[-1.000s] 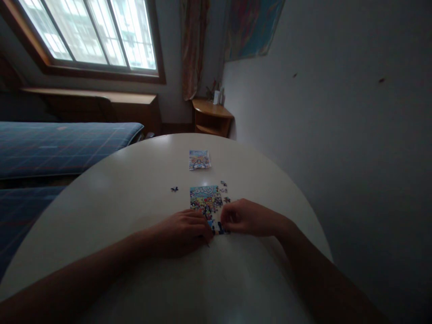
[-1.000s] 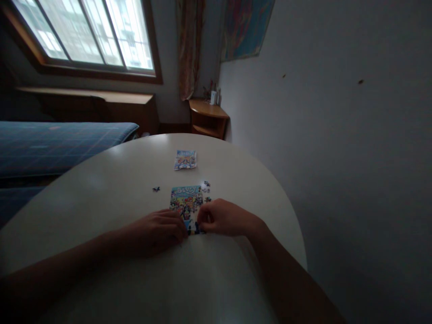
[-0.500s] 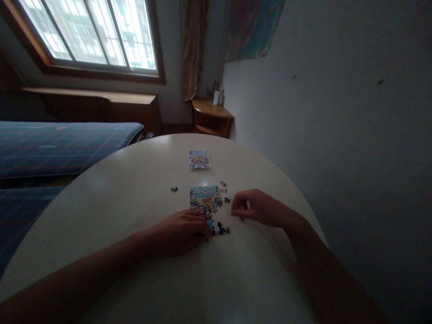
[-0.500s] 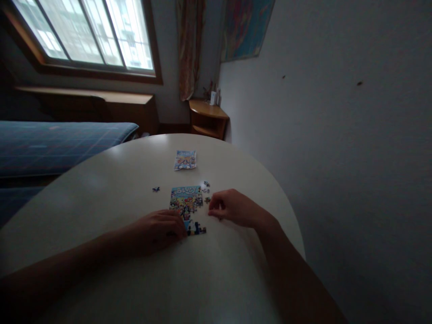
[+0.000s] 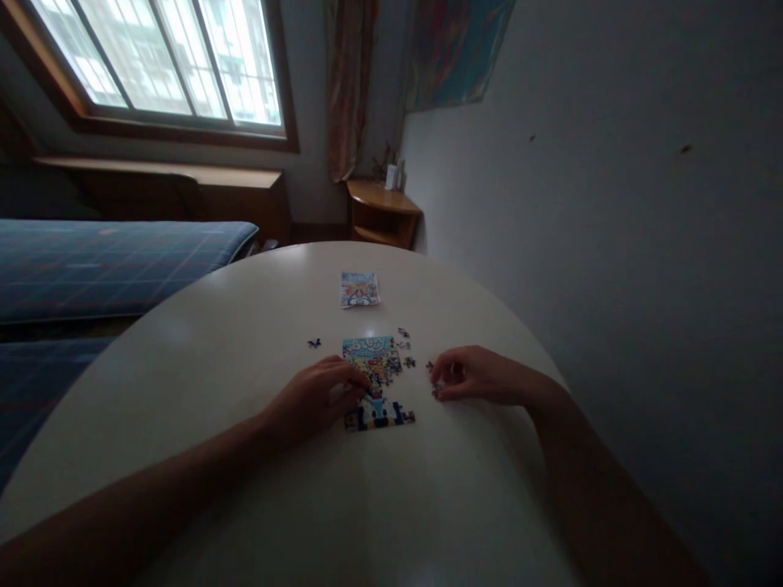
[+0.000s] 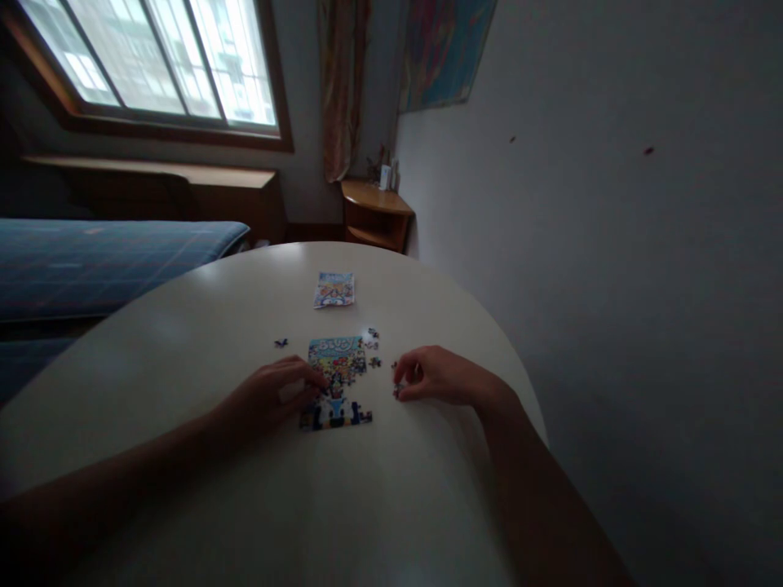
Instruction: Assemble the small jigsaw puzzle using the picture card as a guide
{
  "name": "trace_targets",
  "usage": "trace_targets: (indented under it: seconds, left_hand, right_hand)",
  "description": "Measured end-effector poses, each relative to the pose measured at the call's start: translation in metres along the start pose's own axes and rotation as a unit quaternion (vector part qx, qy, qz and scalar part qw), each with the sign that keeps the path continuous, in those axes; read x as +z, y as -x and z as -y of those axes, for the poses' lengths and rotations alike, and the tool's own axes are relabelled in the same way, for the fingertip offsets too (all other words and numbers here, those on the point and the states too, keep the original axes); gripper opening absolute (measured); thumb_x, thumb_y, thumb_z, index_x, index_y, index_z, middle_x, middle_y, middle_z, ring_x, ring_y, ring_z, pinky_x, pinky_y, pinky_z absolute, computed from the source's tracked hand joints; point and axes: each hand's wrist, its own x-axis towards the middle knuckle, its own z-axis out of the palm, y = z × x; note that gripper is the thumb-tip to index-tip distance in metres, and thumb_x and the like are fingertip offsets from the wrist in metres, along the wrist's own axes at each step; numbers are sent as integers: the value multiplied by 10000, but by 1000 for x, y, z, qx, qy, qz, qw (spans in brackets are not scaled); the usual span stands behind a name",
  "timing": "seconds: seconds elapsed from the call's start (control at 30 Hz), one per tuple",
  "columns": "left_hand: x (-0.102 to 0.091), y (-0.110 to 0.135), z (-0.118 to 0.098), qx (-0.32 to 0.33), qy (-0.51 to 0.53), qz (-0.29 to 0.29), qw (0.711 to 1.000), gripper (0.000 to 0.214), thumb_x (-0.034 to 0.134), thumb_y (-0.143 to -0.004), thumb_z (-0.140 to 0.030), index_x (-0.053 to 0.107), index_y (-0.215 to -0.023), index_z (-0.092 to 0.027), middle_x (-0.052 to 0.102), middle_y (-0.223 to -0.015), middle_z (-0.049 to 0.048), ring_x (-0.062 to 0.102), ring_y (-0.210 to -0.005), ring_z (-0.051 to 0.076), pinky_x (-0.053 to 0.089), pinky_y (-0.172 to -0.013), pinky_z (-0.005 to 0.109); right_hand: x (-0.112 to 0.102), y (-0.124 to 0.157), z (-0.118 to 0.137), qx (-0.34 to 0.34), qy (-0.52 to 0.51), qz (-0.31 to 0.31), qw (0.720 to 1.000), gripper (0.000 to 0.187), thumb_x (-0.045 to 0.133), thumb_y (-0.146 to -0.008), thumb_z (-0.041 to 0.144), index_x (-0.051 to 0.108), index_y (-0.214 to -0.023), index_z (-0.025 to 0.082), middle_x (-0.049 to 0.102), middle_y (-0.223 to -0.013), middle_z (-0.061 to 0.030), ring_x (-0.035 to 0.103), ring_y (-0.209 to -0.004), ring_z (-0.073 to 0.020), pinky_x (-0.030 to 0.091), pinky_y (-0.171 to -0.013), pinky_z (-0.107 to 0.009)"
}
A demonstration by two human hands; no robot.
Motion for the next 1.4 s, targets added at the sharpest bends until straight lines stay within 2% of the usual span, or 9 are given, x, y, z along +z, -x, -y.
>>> trace_targets:
  seconds: [0.23,0.57,0.7,0.8,0.9,1.0,1.13,1.23,1.4]
  left_hand:
    - [-3,-1,-3,16,-11,17,1000,153,581,-896,-174,698,-977,-228,707,-933,38,647,-901,181,524,-806,305]
    - [-12,-8,7,-84,-126,-46,987,180,516,-859,-156,688,-878,-204,697,-867,42,627,-862,208,506,-789,338]
    - [-15,-9,14,-117,-165,-34,979,172,520,-848,-167,686,-851,-209,692,-870,41,610,-887,221,500,-785,342]
    - [-15,-9,18,-116,-170,-24,978,170,523,-859,-175,690,-855,-210,688,-897,44,603,-900,226,499,-794,359]
    - [-14,-9,19,-93,-167,-24,981,165,528,-873,-174,691,-887,-204,683,-943,57,603,-910,224,508,-821,376]
    - [-12,-9,16,-39,-143,-11,989,158,562,-893,-204,686,-991,-214,677,-1042,67,594,-998,233,512,-877,399]
    - [-11,-8,6,70,-98,28,992,191,540,-948,-225,662,-1095,-221,672,-1109,70,593,-1035,214,506,-927,403]
    - [-11,-7,1,132,-87,76,985,254,560,-930,-193,637,-1168,-236,661,-1172,67,596,-1079,213,487,-984,421]
    - [-10,-7,-2,163,-94,129,974,299,610,-896,-187,625,-1189,-243,644,-1262,64,592,-1158,231,475,-1032,443]
  right_hand:
    - [5,-1,3,-16,17,-7,1000,209,726,-735,251,689,-920,161,665,-863,-36,581,-753,-156,432,-668,-259]
    - [8,4,28,-30,3,38,999,106,710,-725,153,651,-811,169,607,-734,16,541,-669,-116,396,-592,-223]
    - [9,4,36,-34,-7,60,998,108,688,-718,105,657,-803,164,602,-707,26,541,-640,-106,395,-574,-213]
    - [9,3,36,-57,-18,72,996,124,671,-717,89,668,-816,164,612,-711,29,545,-639,-103,397,-572,-208]
    - [10,1,33,-81,-34,79,993,110,678,-734,113,679,-832,165,637,-734,22,555,-650,-104,410,-582,-208]
    - [12,-2,32,-102,-52,65,991,76,696,-773,184,681,-846,169,629,-722,24,549,-641,-104,415,-580,-208]
    - [15,-6,32,-114,-49,12,992,76,679,-800,208,684,-868,175,644,-753,15,556,-657,-108,420,-606,-217]
    - [15,-7,32,-106,-33,-29,993,71,655,-819,209,688,-873,179,679,-794,-4,576,-690,-121,433,-643,-232]
    - [15,-9,30,-115,-40,-56,991,82,644,-839,226,692,-893,186,728,-879,-31,610,-758,-141,462,-714,-260]
